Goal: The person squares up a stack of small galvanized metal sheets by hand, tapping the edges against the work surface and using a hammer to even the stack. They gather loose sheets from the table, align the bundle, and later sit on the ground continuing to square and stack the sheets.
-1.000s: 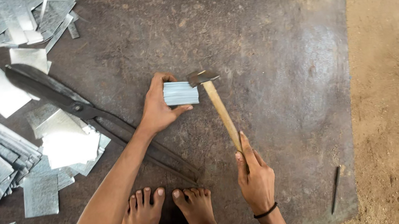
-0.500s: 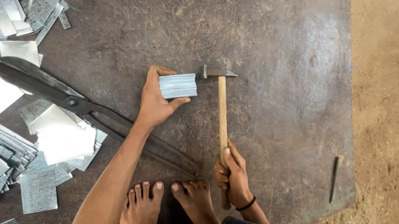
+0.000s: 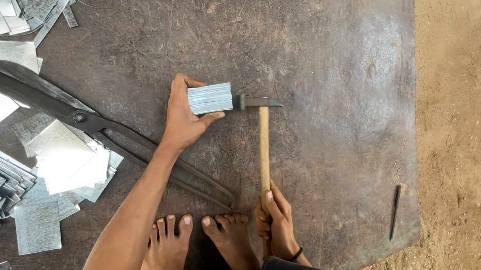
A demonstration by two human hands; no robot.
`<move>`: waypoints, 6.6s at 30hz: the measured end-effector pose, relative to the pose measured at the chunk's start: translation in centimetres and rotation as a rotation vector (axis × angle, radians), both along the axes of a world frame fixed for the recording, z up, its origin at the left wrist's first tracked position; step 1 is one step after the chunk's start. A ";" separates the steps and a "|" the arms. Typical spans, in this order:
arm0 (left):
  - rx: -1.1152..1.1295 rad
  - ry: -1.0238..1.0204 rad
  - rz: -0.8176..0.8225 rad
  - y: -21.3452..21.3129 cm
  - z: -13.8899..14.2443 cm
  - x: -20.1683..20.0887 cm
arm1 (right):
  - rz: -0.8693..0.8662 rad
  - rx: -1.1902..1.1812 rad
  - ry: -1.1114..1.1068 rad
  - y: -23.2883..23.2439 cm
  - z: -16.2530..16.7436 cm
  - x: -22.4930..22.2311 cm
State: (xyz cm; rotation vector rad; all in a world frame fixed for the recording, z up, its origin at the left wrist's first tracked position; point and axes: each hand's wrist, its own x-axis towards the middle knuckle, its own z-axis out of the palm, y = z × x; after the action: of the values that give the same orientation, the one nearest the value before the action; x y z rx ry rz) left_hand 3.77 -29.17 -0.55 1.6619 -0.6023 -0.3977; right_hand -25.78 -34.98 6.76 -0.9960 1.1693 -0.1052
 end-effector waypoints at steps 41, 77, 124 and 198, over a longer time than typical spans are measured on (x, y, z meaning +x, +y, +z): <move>0.020 -0.041 0.137 0.7 2.5 -0.3 | 0.620 -1.185 0.305 -1.3 3.5 3.3; 0.512 -0.080 -0.084 -2.0 3.7 7.5 | 0.390 -0.891 0.421 -4.4 -0.4 -2.9; 0.636 -1.094 -0.054 -5.7 2.1 8.5 | 0.472 -1.136 0.115 -8.5 7.2 8.7; 1.015 -0.763 -0.465 -4.4 8.8 2.3 | 0.260 -0.725 0.201 -13.0 -5.9 1.6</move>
State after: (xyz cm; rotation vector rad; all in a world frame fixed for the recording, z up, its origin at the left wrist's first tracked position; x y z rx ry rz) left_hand 6.07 -33.60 8.24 2.6727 -1.5469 -0.4225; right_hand -24.15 -47.99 0.90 -1.8240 1.1918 -0.2354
